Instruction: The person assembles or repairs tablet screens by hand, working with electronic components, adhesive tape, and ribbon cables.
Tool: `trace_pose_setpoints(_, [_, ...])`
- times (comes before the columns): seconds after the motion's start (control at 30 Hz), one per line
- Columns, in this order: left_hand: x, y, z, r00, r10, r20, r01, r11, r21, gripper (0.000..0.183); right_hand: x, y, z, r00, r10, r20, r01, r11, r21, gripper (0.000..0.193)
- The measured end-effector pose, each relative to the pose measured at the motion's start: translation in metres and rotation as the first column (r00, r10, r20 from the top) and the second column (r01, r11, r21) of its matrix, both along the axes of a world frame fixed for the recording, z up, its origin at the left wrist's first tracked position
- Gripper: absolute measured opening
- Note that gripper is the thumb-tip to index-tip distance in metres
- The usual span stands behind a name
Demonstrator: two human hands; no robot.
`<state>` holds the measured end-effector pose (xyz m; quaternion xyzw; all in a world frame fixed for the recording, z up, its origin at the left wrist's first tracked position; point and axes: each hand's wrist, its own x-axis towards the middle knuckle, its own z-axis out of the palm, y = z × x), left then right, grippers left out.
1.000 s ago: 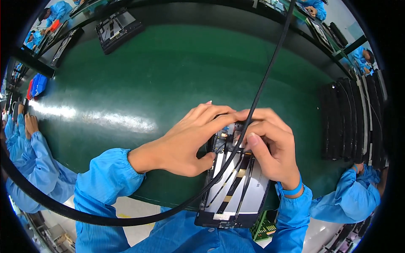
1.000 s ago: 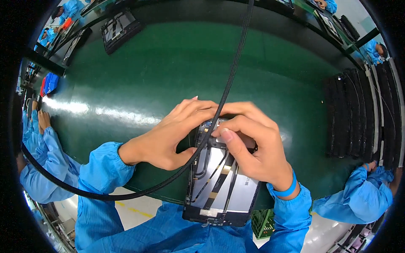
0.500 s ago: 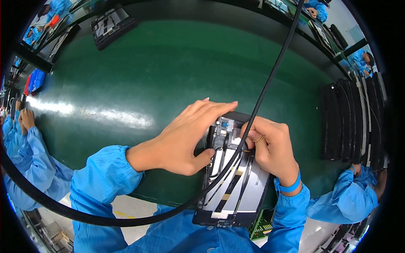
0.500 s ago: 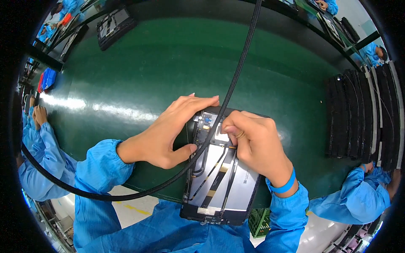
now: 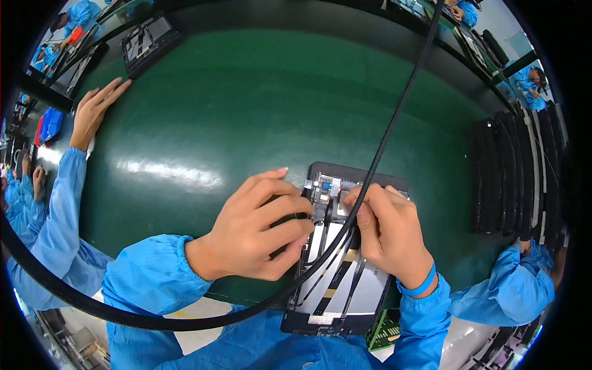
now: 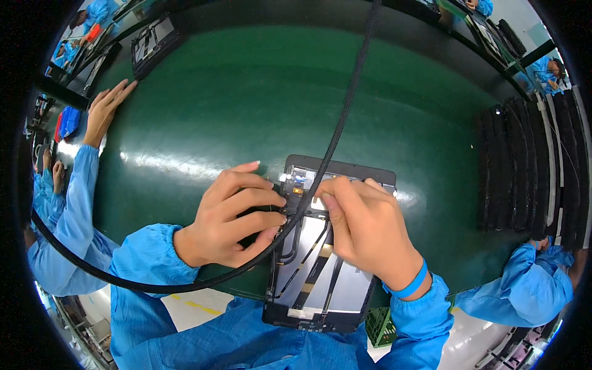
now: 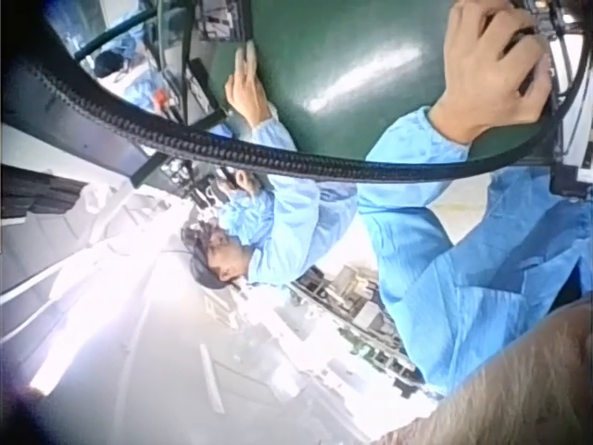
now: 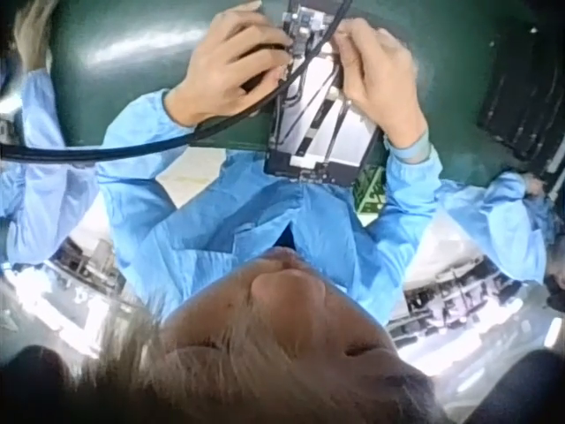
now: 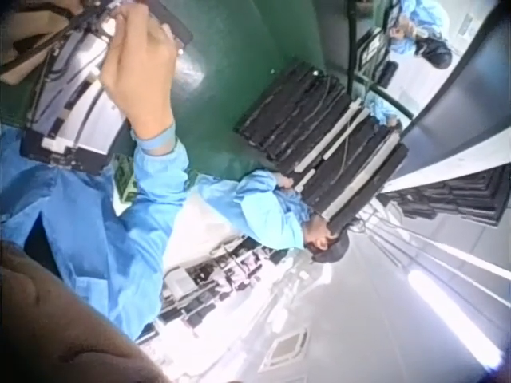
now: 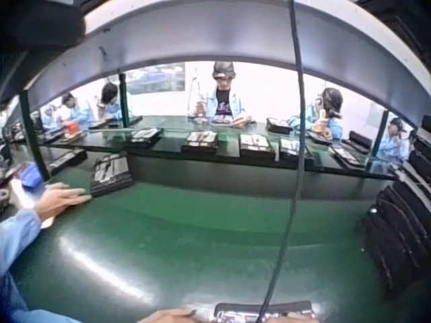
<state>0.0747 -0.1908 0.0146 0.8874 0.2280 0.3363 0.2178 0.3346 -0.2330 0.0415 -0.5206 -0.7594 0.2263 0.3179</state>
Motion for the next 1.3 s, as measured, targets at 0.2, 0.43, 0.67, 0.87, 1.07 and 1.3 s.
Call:
trace_pose_setpoints(0.2, [0.003,-0.012,0.002,0.998,0.054,-0.035,-0.051,0.996,0.078,0.028,0.007,-0.009,0.007,0.973,0.031,0.229,-0.052,0.995,0.088,0.018])
trace_pose_setpoints(0.43, [0.005,-0.023,0.005,0.987,0.094,-0.128,-0.084,0.993,0.083,0.034,0.015,-0.01,0.012,0.964,0.149,0.222,-0.147,0.989,-0.023,0.027])
trace_pose_setpoints(0.67, [0.007,-0.028,0.008,0.974,0.124,-0.188,-0.11,0.99,0.086,0.041,0.015,-0.01,0.01,0.966,0.17,0.196,-0.169,0.985,-0.023,0.034])
trace_pose_setpoints(0.87, [0.013,-0.031,0.013,0.968,0.076,-0.238,-0.075,0.997,0.011,0.047,0.015,-0.011,0.007,0.967,0.202,0.152,-0.199,0.979,-0.033,0.032])
trace_pose_setpoints(1.07, [0.015,-0.028,0.01,0.977,0.09,-0.191,-0.077,0.994,0.073,0.043,0.019,-0.01,0.017,0.965,0.239,0.106,-0.235,0.971,-0.046,0.031])
trace_pose_setpoints(1.3, [0.013,-0.007,-0.002,0.996,0.069,0.052,-0.063,0.993,-0.098,0.018,0.025,-0.015,0.016,0.962,0.245,0.117,-0.24,0.969,-0.05,0.029])
